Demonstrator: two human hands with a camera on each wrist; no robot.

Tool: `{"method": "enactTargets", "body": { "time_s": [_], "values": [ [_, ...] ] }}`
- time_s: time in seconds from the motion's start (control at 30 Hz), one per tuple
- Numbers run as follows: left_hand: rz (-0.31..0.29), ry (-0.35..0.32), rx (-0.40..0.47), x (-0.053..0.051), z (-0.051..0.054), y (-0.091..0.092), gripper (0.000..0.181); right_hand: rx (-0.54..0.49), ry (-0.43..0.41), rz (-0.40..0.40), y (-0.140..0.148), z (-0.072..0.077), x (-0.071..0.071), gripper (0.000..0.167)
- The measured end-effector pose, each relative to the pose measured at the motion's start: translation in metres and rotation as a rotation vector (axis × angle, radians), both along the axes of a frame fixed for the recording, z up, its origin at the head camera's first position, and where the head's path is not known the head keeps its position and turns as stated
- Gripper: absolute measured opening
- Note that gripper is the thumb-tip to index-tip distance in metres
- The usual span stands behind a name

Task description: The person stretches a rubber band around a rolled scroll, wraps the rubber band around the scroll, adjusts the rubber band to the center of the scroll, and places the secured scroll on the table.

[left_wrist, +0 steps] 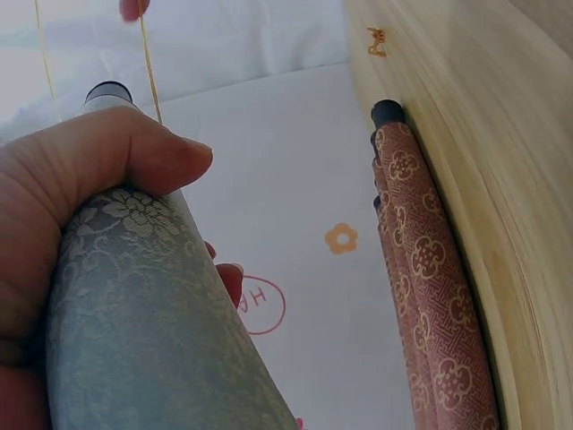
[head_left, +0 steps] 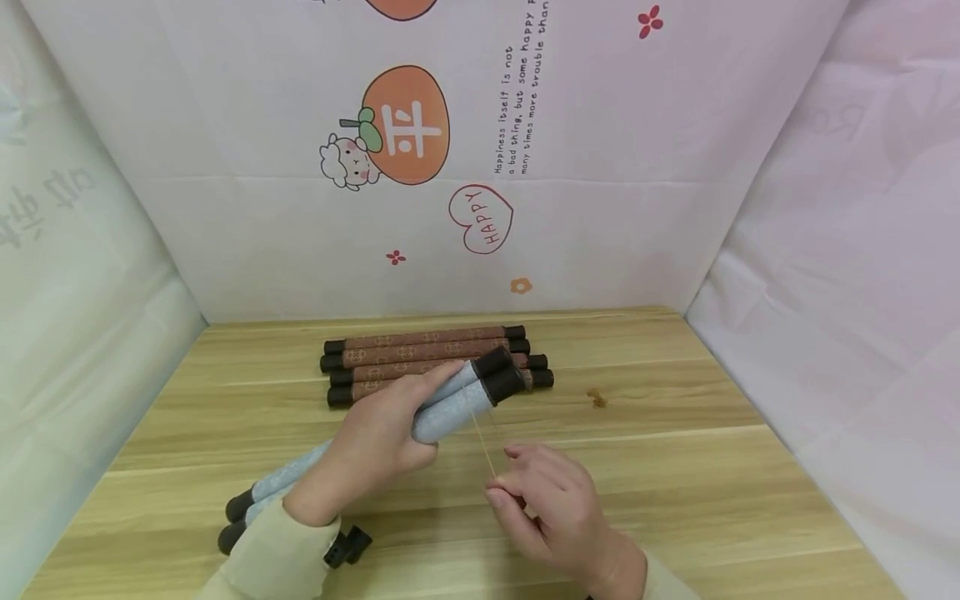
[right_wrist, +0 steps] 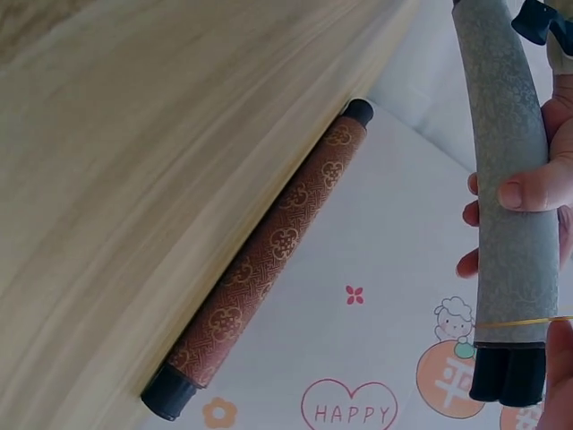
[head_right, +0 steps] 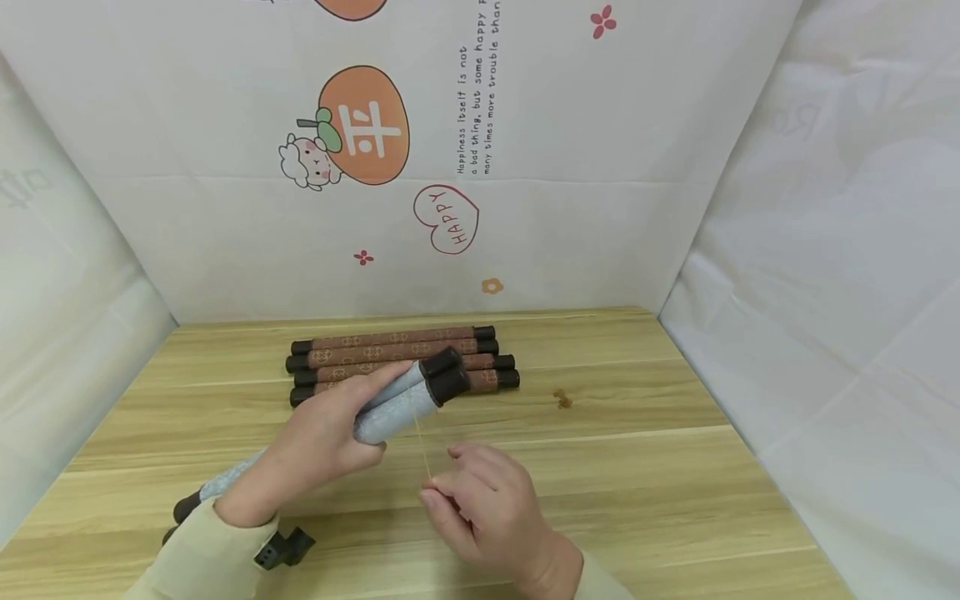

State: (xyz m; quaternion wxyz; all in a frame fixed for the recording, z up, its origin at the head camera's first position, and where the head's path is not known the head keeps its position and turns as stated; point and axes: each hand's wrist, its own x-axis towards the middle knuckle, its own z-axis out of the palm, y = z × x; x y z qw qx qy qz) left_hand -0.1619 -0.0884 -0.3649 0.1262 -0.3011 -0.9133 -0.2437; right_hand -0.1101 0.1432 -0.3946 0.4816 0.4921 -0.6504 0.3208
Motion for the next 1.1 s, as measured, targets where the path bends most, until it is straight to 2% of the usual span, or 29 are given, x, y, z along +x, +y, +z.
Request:
{"method": "enactTargets", "body": {
  "time_s": [0.17, 0.33, 0.5, 0.73, 0.9, 1.1],
  "values": [
    [0.012, -0.044, 0.02, -0.003, 0.0, -0.003, 0.105, -0.016, 0.071, 0.066, 0.001, -0.001, 0.003, 0.027],
    [0.026, -0.075, 0.032, -0.005, 0.001, -0.006, 0.104, -0.017, 0.103, 0.112, 0.0, -0.004, 0.006, 0.024],
    [0.046, -0.118, 0.029, -0.009, 0.002, -0.009, 0.105, -0.033, 0.088, 0.139, -0.003, 0.005, 0.016, 0.027],
    [0.056, -0.122, 0.041, -0.014, 0.0, -0.016, 0.105, -0.069, 0.157, 0.156, -0.006, 0.015, 0.02, 0.032],
    [0.057, -0.111, 0.065, -0.013, 0.002, -0.019, 0.105, -0.07, 0.067, 0.199, -0.003, 0.01, 0.023, 0.03],
    [0.058, -0.069, 0.087, -0.009, 0.007, -0.021, 0.103, -0.088, -0.129, 0.339, 0.001, 0.002, 0.024, 0.024]
  ]
}}
